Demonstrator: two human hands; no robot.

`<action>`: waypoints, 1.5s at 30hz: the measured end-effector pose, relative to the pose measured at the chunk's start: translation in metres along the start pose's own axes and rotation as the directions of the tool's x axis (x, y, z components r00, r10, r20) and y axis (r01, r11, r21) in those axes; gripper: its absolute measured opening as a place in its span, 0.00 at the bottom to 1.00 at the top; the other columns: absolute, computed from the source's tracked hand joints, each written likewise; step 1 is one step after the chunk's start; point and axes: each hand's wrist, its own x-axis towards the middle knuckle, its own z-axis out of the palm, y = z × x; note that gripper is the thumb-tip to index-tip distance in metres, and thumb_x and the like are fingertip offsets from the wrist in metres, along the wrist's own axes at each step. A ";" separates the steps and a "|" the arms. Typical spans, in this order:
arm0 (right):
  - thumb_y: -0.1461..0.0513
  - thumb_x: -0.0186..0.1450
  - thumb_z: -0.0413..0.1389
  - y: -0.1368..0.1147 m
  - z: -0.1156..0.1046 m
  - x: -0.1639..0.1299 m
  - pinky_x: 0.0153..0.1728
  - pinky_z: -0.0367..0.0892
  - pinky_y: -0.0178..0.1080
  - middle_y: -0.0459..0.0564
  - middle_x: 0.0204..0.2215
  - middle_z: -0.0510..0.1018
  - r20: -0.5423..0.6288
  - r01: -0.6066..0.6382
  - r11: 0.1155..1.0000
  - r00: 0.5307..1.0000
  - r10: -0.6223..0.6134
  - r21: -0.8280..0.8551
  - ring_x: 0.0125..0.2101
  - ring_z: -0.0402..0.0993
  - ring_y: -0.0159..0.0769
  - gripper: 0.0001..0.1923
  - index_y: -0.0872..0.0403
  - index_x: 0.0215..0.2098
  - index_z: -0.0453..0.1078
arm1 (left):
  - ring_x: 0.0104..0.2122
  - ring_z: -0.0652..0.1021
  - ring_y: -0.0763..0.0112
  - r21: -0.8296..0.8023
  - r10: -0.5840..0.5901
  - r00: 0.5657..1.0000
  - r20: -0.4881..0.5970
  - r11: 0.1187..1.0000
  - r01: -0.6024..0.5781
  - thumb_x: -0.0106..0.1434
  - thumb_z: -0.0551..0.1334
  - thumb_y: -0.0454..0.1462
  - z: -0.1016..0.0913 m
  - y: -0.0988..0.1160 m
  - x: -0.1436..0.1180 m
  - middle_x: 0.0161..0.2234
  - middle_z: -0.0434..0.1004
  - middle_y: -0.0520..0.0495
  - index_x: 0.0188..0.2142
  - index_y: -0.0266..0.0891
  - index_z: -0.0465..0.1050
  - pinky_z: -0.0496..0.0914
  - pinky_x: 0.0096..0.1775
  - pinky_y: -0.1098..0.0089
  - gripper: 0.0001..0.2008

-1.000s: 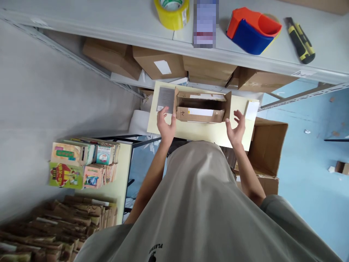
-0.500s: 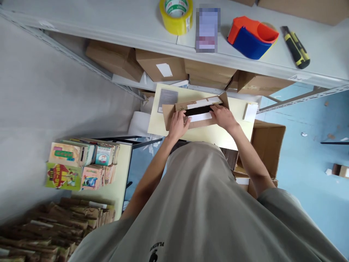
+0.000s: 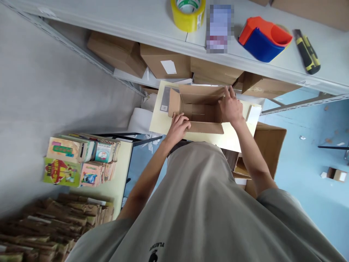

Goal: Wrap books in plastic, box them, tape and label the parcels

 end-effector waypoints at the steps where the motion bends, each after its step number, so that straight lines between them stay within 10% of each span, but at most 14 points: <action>1: 0.51 0.83 0.55 -0.002 0.004 0.007 0.53 0.85 0.65 0.75 0.88 0.59 -0.010 -0.012 1.000 1.000 0.012 0.007 0.59 0.87 0.68 0.48 0.52 0.94 0.46 | 0.83 0.67 0.38 -0.004 -0.001 1.000 0.019 1.000 0.001 0.68 0.73 0.28 0.002 -0.004 0.000 0.67 0.81 0.38 0.40 0.46 0.78 0.50 0.87 0.28 0.10; 5: 0.48 0.81 0.62 -0.007 0.020 0.029 0.56 0.81 0.62 0.78 0.73 0.79 0.074 -0.135 0.989 0.988 0.139 -0.056 0.58 0.86 0.66 0.51 0.55 0.93 0.48 | 0.87 0.58 0.25 -0.035 -0.039 0.996 0.076 0.999 0.042 0.63 0.87 0.43 0.014 -0.017 -0.001 0.78 0.74 0.31 0.39 0.44 0.76 0.46 0.86 0.21 0.21; 11: 0.57 0.86 0.51 -0.005 0.022 0.013 0.56 0.76 0.52 0.72 0.64 0.86 0.184 -0.275 0.943 0.933 0.309 -0.189 0.57 0.85 0.60 0.25 0.55 0.73 0.79 | 0.79 0.76 0.43 -0.063 -0.085 0.996 0.011 0.994 0.086 0.77 0.71 0.31 0.033 -0.030 0.005 0.64 0.89 0.35 0.58 0.44 0.81 0.49 0.88 0.27 0.14; 20: 0.55 0.84 0.53 -0.001 0.013 -0.011 0.53 0.79 0.57 0.77 0.72 0.78 0.122 -0.382 0.900 0.903 0.411 -0.209 0.54 0.88 0.64 0.38 0.51 0.89 0.62 | 0.73 0.81 0.44 -0.149 0.011 1.000 -0.026 0.989 -0.014 0.75 0.73 0.30 0.043 -0.034 0.025 0.71 0.82 0.38 0.55 0.47 0.86 0.64 0.85 0.34 0.13; 26: 0.50 0.81 0.54 -0.036 0.002 -0.043 0.51 0.85 0.63 0.79 0.85 0.60 -0.037 -0.450 0.880 0.892 0.450 -0.148 0.59 0.86 0.70 0.42 0.53 0.89 0.58 | 0.69 0.84 0.52 -0.451 -0.294 0.929 -0.225 0.877 0.168 0.81 0.67 0.38 0.002 -0.125 0.036 0.69 0.83 0.36 0.62 0.46 0.81 0.83 0.70 0.50 0.13; 32: 0.49 0.82 0.54 -0.109 -0.010 -0.096 0.58 0.84 0.63 0.70 0.63 0.87 0.062 -0.442 0.897 0.895 0.441 -0.008 0.56 0.88 0.66 0.30 0.55 0.73 0.80 | 0.70 0.82 0.44 -0.371 -0.649 0.760 -0.004 0.707 0.602 0.73 0.69 0.29 -0.007 -0.205 0.087 0.66 0.84 0.28 0.66 0.35 0.79 0.72 0.78 0.45 0.23; 41: 0.53 0.80 0.55 -0.170 0.001 -0.143 0.65 0.81 0.64 0.65 0.63 0.90 0.013 -0.549 0.829 0.835 0.551 0.104 0.64 0.86 0.65 0.23 0.50 0.65 0.85 | 0.77 0.74 0.41 -0.246 -0.637 0.762 0.114 0.725 0.643 0.77 0.66 0.33 -0.004 -0.208 0.097 0.73 0.73 0.16 0.74 0.23 0.70 0.63 0.80 0.51 0.29; 45: 0.53 0.80 0.55 -0.183 0.006 -0.147 0.66 0.80 0.63 0.66 0.62 0.90 -0.018 -0.582 0.807 0.810 0.586 0.103 0.65 0.85 0.64 0.22 0.50 0.63 0.86 | 0.81 0.68 0.30 -0.156 -0.654 0.742 0.148 0.726 0.670 0.71 0.77 0.45 0.008 -0.183 0.107 0.79 0.64 0.09 0.81 0.22 0.60 0.59 0.82 0.46 0.50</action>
